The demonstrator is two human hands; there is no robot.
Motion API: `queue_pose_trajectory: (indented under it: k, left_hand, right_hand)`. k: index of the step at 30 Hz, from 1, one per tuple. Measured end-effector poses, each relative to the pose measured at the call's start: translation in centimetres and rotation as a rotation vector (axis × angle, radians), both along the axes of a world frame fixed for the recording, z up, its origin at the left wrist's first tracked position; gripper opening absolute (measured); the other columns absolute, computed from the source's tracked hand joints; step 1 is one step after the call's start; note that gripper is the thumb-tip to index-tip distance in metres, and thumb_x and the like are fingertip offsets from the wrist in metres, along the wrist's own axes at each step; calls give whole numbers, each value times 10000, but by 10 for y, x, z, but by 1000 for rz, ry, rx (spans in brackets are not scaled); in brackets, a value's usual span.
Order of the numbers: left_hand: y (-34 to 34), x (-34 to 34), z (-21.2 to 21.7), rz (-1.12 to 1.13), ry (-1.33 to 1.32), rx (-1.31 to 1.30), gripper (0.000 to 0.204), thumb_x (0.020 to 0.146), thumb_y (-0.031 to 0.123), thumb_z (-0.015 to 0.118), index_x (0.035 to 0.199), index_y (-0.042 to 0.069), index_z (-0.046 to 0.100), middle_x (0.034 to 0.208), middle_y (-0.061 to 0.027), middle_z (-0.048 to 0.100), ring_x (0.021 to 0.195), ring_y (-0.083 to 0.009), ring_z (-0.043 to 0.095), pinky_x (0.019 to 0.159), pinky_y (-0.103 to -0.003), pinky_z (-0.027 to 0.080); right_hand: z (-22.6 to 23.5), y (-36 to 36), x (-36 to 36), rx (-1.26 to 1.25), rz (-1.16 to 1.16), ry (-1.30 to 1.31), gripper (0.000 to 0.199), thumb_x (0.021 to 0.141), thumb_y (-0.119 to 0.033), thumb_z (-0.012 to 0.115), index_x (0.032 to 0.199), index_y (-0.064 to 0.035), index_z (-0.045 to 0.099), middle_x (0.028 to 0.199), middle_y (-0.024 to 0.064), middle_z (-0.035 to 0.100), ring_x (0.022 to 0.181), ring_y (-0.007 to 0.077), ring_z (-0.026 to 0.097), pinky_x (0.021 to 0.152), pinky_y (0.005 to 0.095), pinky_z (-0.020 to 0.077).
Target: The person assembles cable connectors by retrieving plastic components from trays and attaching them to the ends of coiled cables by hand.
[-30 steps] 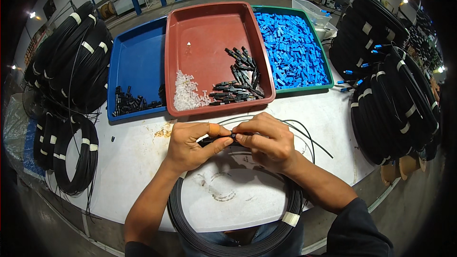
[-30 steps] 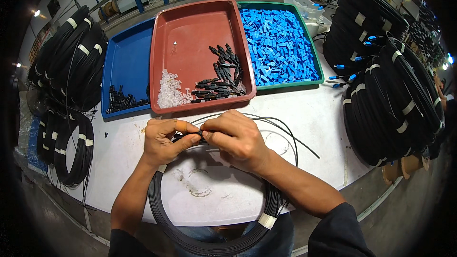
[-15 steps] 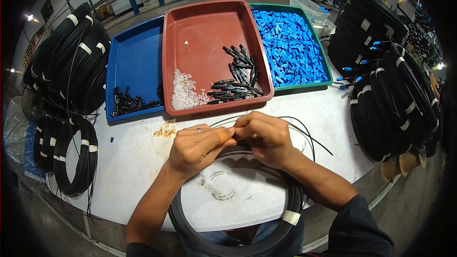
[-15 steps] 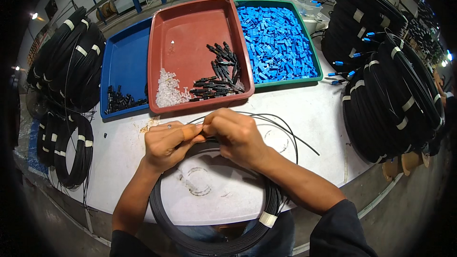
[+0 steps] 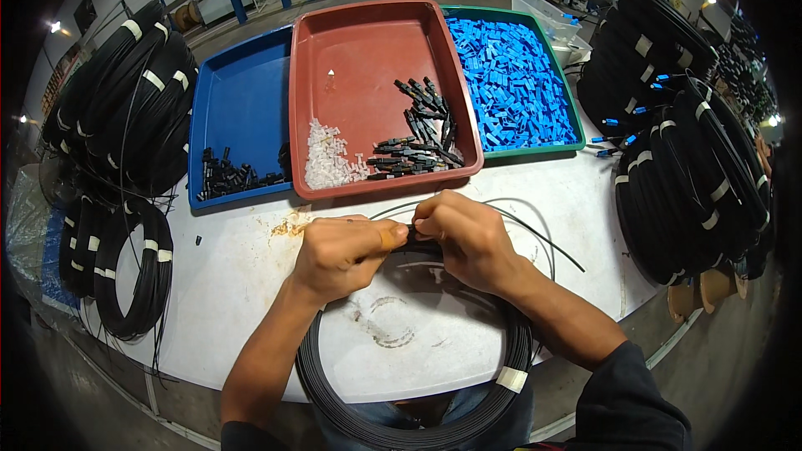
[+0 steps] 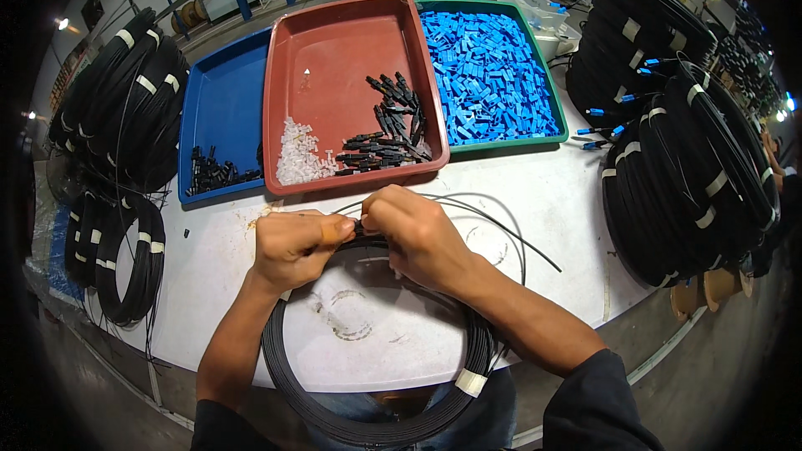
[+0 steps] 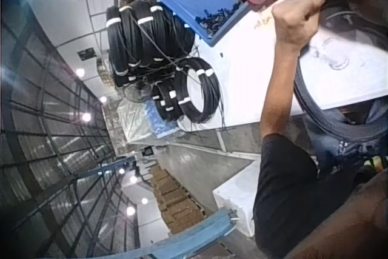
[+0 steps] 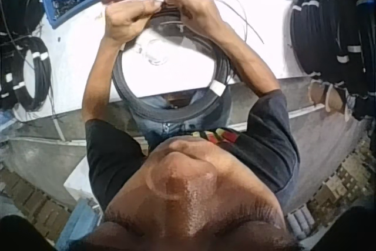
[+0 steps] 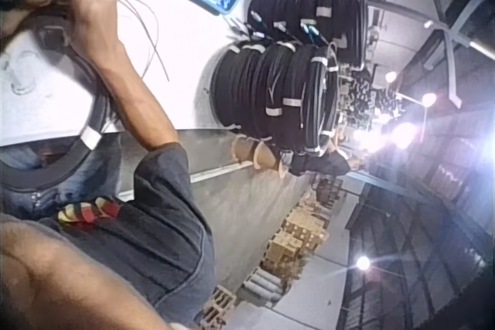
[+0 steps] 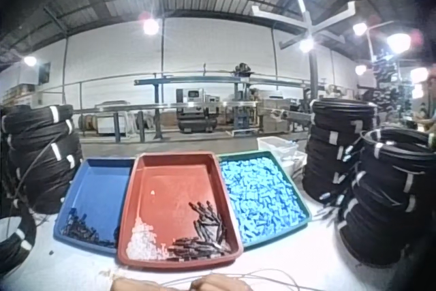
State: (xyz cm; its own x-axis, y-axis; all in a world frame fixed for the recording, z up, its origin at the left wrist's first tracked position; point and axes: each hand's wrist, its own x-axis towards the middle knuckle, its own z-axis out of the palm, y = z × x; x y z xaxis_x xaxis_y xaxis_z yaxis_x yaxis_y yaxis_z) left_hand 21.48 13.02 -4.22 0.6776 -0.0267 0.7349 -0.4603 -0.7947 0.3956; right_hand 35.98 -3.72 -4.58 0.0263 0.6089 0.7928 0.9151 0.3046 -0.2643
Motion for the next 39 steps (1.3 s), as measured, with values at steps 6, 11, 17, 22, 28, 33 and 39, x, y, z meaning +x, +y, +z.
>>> queue_pose_trajectory:
  k: [6,11,17,22,28,33,39]
  left_hand:
    - [1,-1,-1,20,-18,12,102,769,-52,799,857,-11,770,809,-150,772,687,-221,762,656,-295,612]
    - [0,-2,-5,14,215,-502,54,809,-19,822,838,-24,776,816,-141,783,736,-174,772,703,-260,603]
    - [2,0,-2,-36,138,-349,124,806,-50,816,923,-25,782,824,-143,782,755,-163,766,705,-266,606]
    - [3,5,-2,-49,-89,-5,155,743,-57,838,878,-14,776,791,-154,765,676,-242,761,634,-290,604]
    - [3,-2,-3,20,44,-214,145,754,-47,835,882,-13,777,810,-166,770,688,-232,765,647,-288,606]
    - [2,1,-4,-23,72,-181,151,758,-31,841,896,-9,785,841,-168,777,717,-233,772,669,-291,612]
    - [4,2,-6,-24,-2,-57,153,758,-24,847,896,-15,783,847,-168,777,743,-231,777,659,-296,616]
  right_hand:
    - [-1,1,3,-225,109,413,181,782,114,749,905,19,657,907,129,710,829,277,718,730,371,565]
    - [-2,2,0,11,-25,96,289,696,131,724,936,-8,643,928,116,671,805,290,674,677,383,539]
    - [2,0,-5,22,-84,44,307,676,133,724,946,-4,676,885,102,677,762,271,660,651,370,543]
    - [0,0,-2,-47,-34,151,259,729,124,754,949,9,679,866,115,690,719,270,665,606,365,538]
    - [2,-1,-5,-144,11,339,243,752,66,759,964,-12,668,950,114,674,815,301,690,666,378,554]
    - [-5,-1,0,-65,-44,161,276,748,69,758,1002,0,675,1063,127,678,891,302,713,727,379,581]
    - [-5,3,1,-48,19,212,241,735,96,753,948,6,683,1126,137,676,867,283,715,704,362,580]
